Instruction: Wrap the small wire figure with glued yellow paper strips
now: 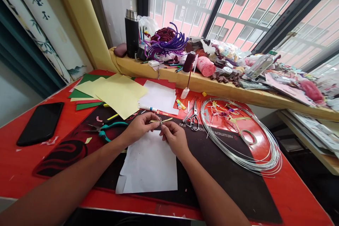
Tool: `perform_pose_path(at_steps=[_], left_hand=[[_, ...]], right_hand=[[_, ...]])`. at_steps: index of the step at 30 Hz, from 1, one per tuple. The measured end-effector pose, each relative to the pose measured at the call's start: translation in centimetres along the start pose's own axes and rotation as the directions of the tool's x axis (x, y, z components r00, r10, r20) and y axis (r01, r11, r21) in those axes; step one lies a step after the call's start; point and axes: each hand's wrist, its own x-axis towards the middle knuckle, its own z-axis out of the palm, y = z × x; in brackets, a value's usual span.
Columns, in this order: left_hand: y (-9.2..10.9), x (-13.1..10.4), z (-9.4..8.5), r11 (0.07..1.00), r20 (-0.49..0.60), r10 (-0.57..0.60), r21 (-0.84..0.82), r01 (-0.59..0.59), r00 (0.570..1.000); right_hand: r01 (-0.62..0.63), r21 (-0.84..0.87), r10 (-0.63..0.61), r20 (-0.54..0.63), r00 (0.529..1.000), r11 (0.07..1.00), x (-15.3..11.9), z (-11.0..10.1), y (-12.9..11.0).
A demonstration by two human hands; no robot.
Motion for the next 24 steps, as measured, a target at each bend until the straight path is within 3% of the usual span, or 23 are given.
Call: perform_pose_path(at_steps=[24], left_hand=[[-0.54,0.16,-0.13,0.998,-0.019,0.026,0.056,-0.025,0.999]], right_hand=[[0.008,0.008,-0.008,-0.006,1.0,1.0,0.04,-0.03,0.05]])
